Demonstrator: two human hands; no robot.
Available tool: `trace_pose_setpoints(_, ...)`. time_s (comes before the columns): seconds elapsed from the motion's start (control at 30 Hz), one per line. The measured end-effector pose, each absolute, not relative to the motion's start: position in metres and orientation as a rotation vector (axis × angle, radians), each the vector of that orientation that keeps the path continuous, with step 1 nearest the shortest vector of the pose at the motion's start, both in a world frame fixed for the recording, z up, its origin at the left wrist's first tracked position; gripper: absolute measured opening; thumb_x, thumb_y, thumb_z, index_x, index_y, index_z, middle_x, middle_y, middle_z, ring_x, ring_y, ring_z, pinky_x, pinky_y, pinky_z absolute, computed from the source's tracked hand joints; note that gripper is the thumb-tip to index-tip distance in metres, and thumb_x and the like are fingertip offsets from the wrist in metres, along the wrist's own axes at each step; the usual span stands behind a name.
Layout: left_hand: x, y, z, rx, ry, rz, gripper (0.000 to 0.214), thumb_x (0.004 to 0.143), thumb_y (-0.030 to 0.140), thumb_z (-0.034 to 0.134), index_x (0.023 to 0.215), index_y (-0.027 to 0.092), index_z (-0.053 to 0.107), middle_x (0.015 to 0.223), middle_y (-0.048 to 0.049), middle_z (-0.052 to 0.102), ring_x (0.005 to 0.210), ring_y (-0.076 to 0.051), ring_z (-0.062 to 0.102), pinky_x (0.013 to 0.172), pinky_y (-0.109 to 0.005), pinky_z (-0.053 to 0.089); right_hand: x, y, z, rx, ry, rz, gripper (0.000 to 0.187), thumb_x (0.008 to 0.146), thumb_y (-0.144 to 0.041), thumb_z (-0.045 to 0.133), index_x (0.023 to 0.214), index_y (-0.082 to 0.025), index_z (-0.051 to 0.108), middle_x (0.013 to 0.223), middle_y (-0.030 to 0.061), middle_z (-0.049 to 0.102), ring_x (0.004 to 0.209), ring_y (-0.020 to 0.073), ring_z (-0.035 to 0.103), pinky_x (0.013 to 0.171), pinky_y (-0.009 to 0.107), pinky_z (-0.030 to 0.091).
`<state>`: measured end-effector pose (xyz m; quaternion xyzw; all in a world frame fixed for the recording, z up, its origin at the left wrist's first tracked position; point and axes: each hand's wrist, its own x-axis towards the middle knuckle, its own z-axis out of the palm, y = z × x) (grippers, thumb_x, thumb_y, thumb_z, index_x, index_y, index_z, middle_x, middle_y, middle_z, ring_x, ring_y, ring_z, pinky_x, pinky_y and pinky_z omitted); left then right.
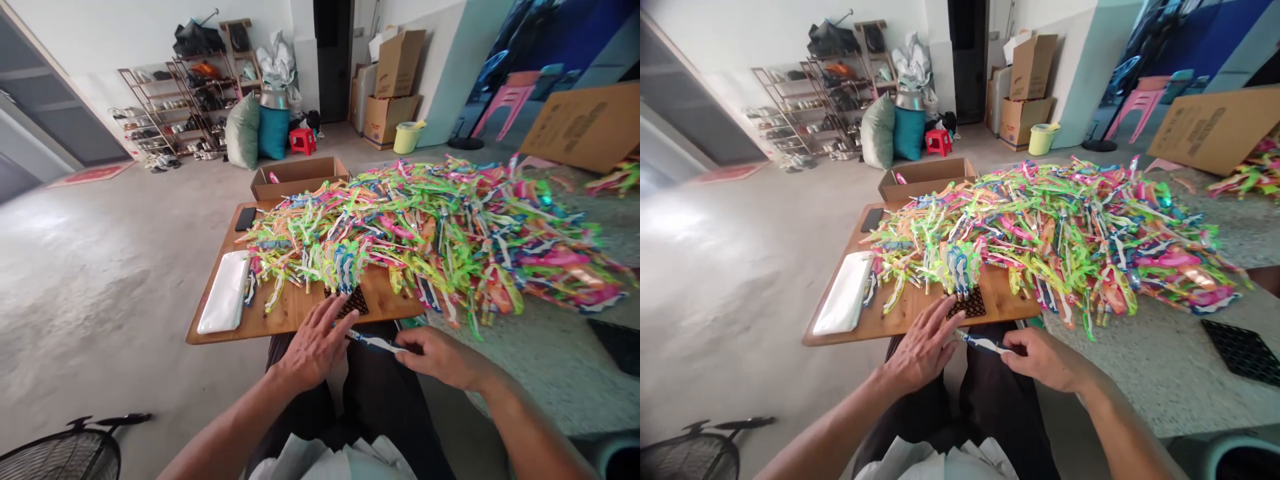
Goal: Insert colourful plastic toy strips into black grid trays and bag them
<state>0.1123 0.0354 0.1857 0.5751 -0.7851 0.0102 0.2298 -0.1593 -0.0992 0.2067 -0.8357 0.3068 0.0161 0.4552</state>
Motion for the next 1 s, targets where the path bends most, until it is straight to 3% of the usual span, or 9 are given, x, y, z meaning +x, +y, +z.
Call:
trace_pose_setpoints(0.07,0.112,0.036,0.183,1.562,-2.304,-0.096,0.047,0.101,0.023,0.05,0.148,0.023,0.047,0.149,-0.0153,0.056,0.138,-0.029,0.052,0.112,-0.047,0.049,-0.147,-0.101,0.214,-2.106,0.691,0.089,0.032,0.094,-0.042,0.062,0.072,-0.018,0.059,0.064,-0.0043,0.05,0.063,0.0102,0.04,0.058,0.026,0.027)
trace_pose_setpoints(0.13,0.118,0.037,0.175,1.608,-2.314,-0.253,0.034,0.103,0.022,0.045,0.136,0.02,0.055,0.123,-0.013,0.071,0.115,-0.025,0.066,0.099,-0.041,0.055,-0.139,-0.108,0.215,-2.034,0.67,0.11,0.03,0.093,-0.044,0.064,0.078,-0.018,0.066,0.066,-0.0036,0.054,0.062,0.0102,0.044,0.057,0.025,0.029)
trace_pose_setpoints(0.23,0.125,0.043,0.16,1.722,-2.07,-0.472,0.027,0.106,0.028,0.043,0.122,0.018,0.061,0.099,-0.0095,0.074,0.093,-0.022,0.071,0.084,-0.033,0.056,-0.137,-0.116,0.204,-1.693,0.668,-0.043,0.043,0.095,-0.059,0.06,0.099,-0.018,0.071,0.079,0.0017,0.065,0.068,0.0134,0.057,0.06,0.024,0.042)
trace_pose_setpoints(0.3,0.123,0.047,0.155,1.735,-1.811,-0.66,0.03,0.108,0.035,0.04,0.12,0.019,0.062,0.099,-0.0083,0.074,0.09,-0.02,0.071,0.083,-0.03,0.055,-0.135,-0.111,0.19,-1.44,0.638,-0.196,0.055,0.094,-0.066,0.058,0.119,-0.018,0.068,0.094,0.0064,0.069,0.074,0.0157,0.063,0.061,0.026,0.048)
trace_pose_setpoints(0.4,0.112,0.046,0.159,1.566,-1.622,-0.964,0.037,0.109,0.042,0.036,0.114,0.019,0.064,0.103,-0.0071,0.074,0.093,-0.018,0.07,0.085,-0.027,0.053,-0.122,-0.089,0.171,-1.353,0.611,-0.281,0.058,0.091,-0.058,0.067,0.137,-0.023,0.06,0.106,0.0066,0.07,0.075,0.0152,0.064,0.063,0.027,0.052)
trace_pose_setpoints(0.57,0.105,0.032,0.176,1.294,-1.736,-1.33,0.045,0.108,0.05,0.036,0.103,0.017,0.067,0.095,-0.0082,0.075,0.087,-0.019,0.07,0.085,-0.029,0.053,-0.104,-0.059,0.166,-1.615,0.581,-0.262,0.045,0.095,-0.046,0.068,0.135,-0.025,0.065,0.088,0.0005,0.072,0.081,0.0168,0.065,0.08,0.031,0.054)
trace_pose_setpoints(0.73,0.103,0.028,0.174,1.129,-1.643,-1.789,0.054,0.105,0.061,0.034,0.1,0.02,0.069,0.093,-0.0082,0.076,0.085,-0.019,0.072,0.082,-0.029,0.057,-0.11,-0.059,0.169,-1.544,0.551,-0.147,0.043,0.094,-0.05,0.069,0.128,-0.024,0.071,0.08,-0.0003,0.069,0.07,0.0146,0.061,0.063,0.026,0.05)
trace_pose_setpoints(0.83,0.098,0.028,0.168,1.255,-1.632,-1.657,0.053,0.105,0.06,0.033,0.105,0.019,0.067,0.093,-0.008,0.075,0.077,-0.018,0.07,0.073,-0.027,0.056,-0.105,-0.056,0.161,-1.402,0.57,-0.219,0.044,0.093,-0.051,0.069,0.127,-0.022,0.068,0.08,-0.0003,0.068,0.064,0.0136,0.06,0.057,0.026,0.049)
trace_pose_setpoints(1.0,0.093,0.027,0.163,1.502,-1.929,-1.132,0.043,0.109,0.041,0.03,0.097,0.016,0.062,0.078,-0.0065,0.07,0.067,-0.016,0.065,0.066,-0.026,0.049,-0.096,-0.05,0.144,-1.301,0.642,-0.424,0.04,0.09,-0.051,0.072,0.115,-0.02,0.068,0.074,-0.0039,0.06,0.054,0.0098,0.053,0.052,0.024,0.045)
